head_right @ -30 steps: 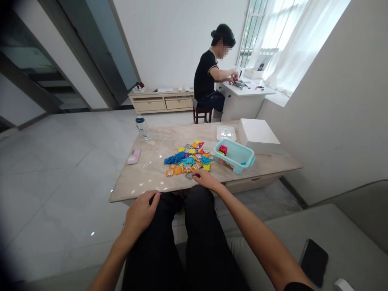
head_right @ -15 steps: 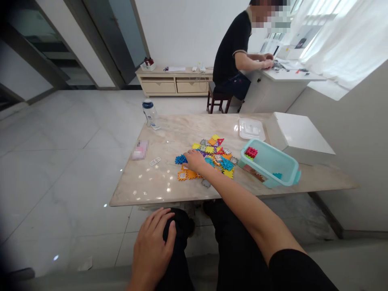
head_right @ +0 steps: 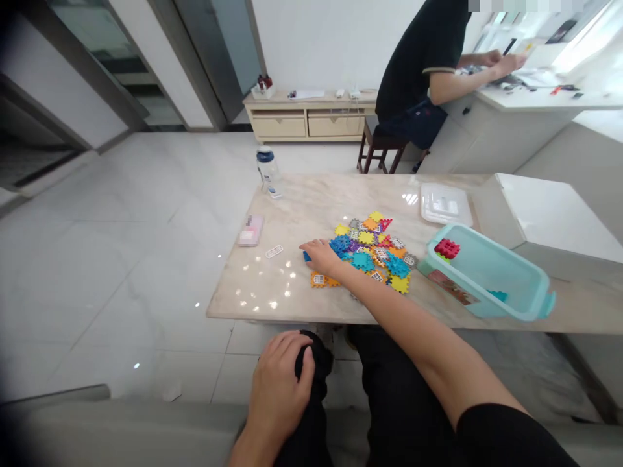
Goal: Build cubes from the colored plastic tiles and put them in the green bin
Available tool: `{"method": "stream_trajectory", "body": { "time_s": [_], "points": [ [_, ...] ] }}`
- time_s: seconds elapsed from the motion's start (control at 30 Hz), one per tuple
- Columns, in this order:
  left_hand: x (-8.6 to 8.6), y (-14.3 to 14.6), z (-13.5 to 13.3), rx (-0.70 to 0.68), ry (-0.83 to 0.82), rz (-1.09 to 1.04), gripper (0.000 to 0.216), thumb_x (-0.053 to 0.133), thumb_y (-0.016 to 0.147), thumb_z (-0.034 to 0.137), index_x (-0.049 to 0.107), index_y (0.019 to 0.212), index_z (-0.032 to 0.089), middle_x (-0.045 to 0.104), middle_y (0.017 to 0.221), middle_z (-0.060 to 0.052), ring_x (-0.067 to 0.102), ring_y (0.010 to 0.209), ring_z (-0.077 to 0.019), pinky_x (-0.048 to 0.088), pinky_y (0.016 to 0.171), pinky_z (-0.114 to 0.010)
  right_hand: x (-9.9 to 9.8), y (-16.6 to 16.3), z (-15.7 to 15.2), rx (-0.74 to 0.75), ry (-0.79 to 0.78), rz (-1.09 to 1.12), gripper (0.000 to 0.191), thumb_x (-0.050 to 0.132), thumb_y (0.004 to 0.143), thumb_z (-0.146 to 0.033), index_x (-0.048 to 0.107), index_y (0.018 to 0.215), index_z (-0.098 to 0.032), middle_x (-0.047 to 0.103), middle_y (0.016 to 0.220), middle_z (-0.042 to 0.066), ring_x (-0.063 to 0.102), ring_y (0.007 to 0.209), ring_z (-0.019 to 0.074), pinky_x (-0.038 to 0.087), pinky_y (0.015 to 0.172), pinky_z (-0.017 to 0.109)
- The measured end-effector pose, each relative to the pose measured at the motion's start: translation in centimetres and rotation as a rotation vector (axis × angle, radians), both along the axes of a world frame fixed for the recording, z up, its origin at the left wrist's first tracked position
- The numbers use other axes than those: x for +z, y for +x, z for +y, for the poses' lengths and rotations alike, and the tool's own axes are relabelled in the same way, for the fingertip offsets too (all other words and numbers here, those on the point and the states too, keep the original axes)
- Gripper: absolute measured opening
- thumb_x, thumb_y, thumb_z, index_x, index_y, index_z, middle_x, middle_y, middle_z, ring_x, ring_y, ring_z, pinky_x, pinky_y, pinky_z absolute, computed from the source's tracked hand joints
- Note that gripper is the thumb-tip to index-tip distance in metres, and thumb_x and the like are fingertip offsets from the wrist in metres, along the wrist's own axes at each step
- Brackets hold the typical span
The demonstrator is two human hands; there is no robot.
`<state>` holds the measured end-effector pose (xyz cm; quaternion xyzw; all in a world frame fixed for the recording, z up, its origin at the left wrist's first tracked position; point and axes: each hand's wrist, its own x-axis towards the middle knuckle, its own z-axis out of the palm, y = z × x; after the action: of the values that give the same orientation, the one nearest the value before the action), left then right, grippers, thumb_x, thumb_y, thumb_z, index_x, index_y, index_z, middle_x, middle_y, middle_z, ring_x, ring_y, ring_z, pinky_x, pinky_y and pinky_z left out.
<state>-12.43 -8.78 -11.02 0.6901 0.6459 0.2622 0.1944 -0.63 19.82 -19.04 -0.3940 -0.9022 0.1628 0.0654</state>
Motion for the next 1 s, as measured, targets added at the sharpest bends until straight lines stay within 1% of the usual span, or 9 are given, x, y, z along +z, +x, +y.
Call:
{"method": "stream_trajectory", "body": {
  "time_s": [0.17,0.27,0.33,0.43,0.53,0.63,0.73,0.87,1.0],
  "points": [
    [1.2,-2.1,-1.7,0.06,0.017,0.092,0.024,0.053,0.105,0.028,0.077,0.102,0.027,0.082,0.106,-0.011,0.076,0.106,-0.0335,0.06,0.1,-0.055,2.5,-1.0,-3.7,0.045,0.002,0.066,0.055,0.079,0.099,-0.018,0.064,0.152,-0.016,0.07,0.152,0.018,0.066,0.141,0.0281,0.05,0.118,0.041],
    [1.5,-6.0,-2.4,0.191,-0.061,0.157,0.029,0.049,0.107,0.033,0.077,0.11,0.025,0.084,0.112,-0.011,0.079,0.106,-0.032,0.061,0.097,-0.049,2.6,-2.3,-6.4,0.099,-0.006,0.052,0.054,0.082,0.098,-0.024,0.067,0.15,-0.019,0.076,0.144,0.015,0.071,0.133,0.0275,0.053,0.113,0.039],
    [1.7,-9.2,-1.9,0.27,-0.111,0.242,0.03,0.05,0.107,0.037,0.077,0.114,0.026,0.085,0.114,-0.01,0.08,0.105,-0.0324,0.061,0.094,-0.046,2.2,-3.0,-7.7,0.143,-0.014,0.02,0.064,0.091,0.092,-0.026,0.066,0.151,-0.021,0.074,0.147,0.015,0.068,0.137,0.0282,0.051,0.117,0.038],
    [2.4,-13.0,1.4,0.233,-0.132,0.335,0.036,0.046,0.106,0.039,0.077,0.119,0.025,0.084,0.123,-0.013,0.079,0.115,-0.0348,0.06,0.098,-0.045,2.0,-3.2,-8.1,0.133,-0.006,-0.039,0.08,0.099,0.083,-0.033,0.064,0.154,-0.02,0.059,0.165,0.019,0.054,0.153,0.0366,0.045,0.126,0.047],
    [2.4,-14.6,6.8,0.159,-0.158,0.342,0.04,0.048,0.104,0.039,0.076,0.125,0.02,0.081,0.13,-0.019,0.076,0.121,-0.0391,0.058,0.101,-0.049,2.4,-2.1,-6.6,0.043,0.017,-0.1,0.055,0.087,0.095,-0.032,0.069,0.145,-0.016,0.058,0.162,0.024,0.053,0.151,0.0407,0.046,0.124,0.053],
    [0.9,-14.1,12.2,0.005,-0.181,0.301,0.041,0.056,0.103,0.045,0.077,0.128,0.02,0.082,0.126,-0.019,0.077,0.117,-0.0392,0.057,0.102,-0.049,2.7,-0.1,-4.2,-0.071,0.057,-0.155,0.039,0.074,0.102,-0.022,0.071,0.14,-0.016,0.063,0.154,0.024,0.056,0.146,0.0398,0.047,0.121,0.053],
    [-1.6,-13.2,15.8,-0.156,-0.206,0.221,0.041,0.06,0.102,0.051,0.078,0.127,0.024,0.084,0.121,-0.015,0.078,0.114,-0.0353,0.059,0.097,-0.043,2.4,1.8,-2.1,-0.159,0.085,-0.212,0.04,0.072,0.105,-0.029,0.069,0.142,-0.015,0.063,0.152,0.024,0.058,0.142,0.0402,0.049,0.118,0.053],
    [-4.5,-12.9,17.7,-0.238,-0.214,0.131,0.032,0.061,0.102,0.044,0.079,0.119,0.024,0.082,0.123,-0.016,0.076,0.12,-0.0375,0.056,0.104,-0.047,1.4,2.7,-0.1,-0.214,0.088,-0.277,0.045,0.077,0.103,-0.042,0.071,0.14,-0.017,0.069,0.144,0.02,0.061,0.136,0.0385,0.051,0.114,0.049],
    [-5.9,-12.6,17.8,-0.203,-0.235,0.04,0.025,0.061,0.1,0.034,0.076,0.115,0.021,0.079,0.123,-0.021,0.073,0.123,-0.0441,0.051,0.111,-0.058,0.8,2.1,1.1,-0.227,0.067,-0.3,0.033,0.079,0.101,-0.04,0.079,0.127,-0.019,0.078,0.126,0.017,0.064,0.127,0.0371,0.052,0.109,0.047]
  ]
}}
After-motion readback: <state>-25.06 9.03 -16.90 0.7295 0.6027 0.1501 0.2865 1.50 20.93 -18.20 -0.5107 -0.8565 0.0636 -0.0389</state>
